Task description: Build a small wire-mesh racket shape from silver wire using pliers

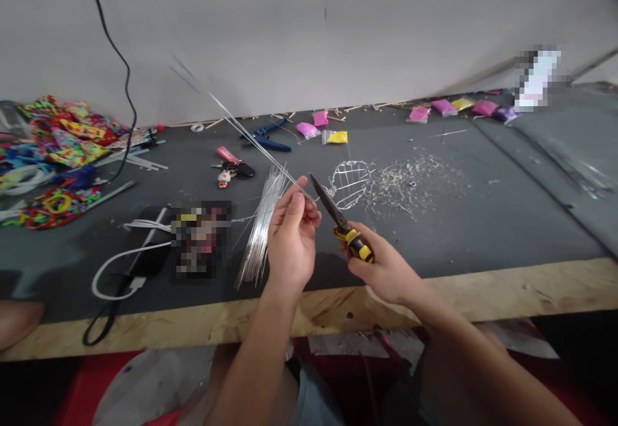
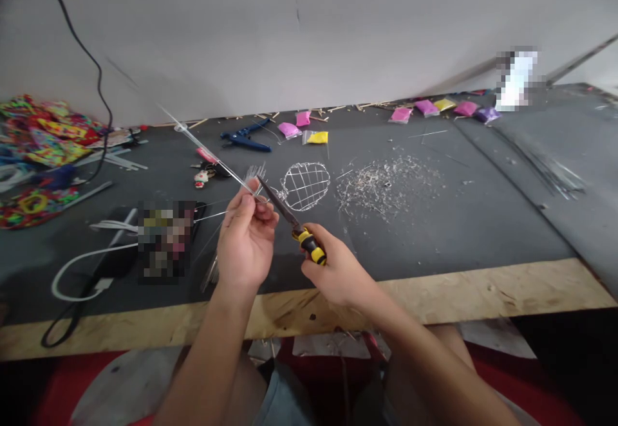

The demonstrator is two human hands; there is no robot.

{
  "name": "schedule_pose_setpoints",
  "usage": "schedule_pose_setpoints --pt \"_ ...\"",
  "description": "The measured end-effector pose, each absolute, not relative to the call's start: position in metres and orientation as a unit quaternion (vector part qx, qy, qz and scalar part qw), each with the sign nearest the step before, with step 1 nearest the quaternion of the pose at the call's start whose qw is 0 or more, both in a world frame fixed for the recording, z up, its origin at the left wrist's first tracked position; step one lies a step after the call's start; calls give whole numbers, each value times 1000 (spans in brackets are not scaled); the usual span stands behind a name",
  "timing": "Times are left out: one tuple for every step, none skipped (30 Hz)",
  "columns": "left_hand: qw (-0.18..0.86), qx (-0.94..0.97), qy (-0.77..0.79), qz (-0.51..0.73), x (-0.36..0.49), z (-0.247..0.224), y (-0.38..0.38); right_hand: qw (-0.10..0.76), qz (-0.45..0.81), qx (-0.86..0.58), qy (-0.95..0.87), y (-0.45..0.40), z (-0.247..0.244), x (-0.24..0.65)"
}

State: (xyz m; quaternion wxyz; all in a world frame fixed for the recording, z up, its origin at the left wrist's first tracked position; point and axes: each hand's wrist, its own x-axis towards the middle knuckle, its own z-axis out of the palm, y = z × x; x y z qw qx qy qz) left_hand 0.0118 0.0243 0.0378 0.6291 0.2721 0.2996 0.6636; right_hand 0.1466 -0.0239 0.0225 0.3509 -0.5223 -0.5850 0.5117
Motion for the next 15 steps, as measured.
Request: schedule_pose_setpoints --pt "633 271 295 662 12 38 25 352 515 -522 -582 -24 23 146" --pt "636 272 292 660 12 38 26 354 517 -521 -579 -23 23 146" --pt "639 274 290 658 12 38 27 357 520 -520 -576 -23 23 146" --pt "640 278 289 655 12 38 28 359 523 -519 -574 -23 23 145" --pt "640 282 289 653 12 37 29 362 526 -518 -570 -22 23 145" --pt "639 288 289 652 12 37 29 363 530 -517 -565 -22 22 144" --pt "636 296 290 651 12 36 30 364 535 -518 -559 -22 22 144" --pt "632 304 292 650 12 36 30 365 539 -520 -553 -21 21 143" --pt "628 312 296 648 12 36 31 366 542 -523 -546 -21 20 143" --pt "623 320 301 647 12 35 31 367 544 -526 -541 -20 19 142" --pt "619 327 305 646 12 35 32 368 544 -529 -537 -19 18 142" --pt "617 331 308 644 12 35 32 369 544 -531 -534 -19 17 142" --pt "616 332 309 644 13 35 33 370 544 -533 -532 -18 16 141" --pt "619 326 308 645 13 35 34 370 544 -534 -531 -17 15 141" --pt "623 314 307 647 13 35 35 368 542 -535 -533 -16 14 141"
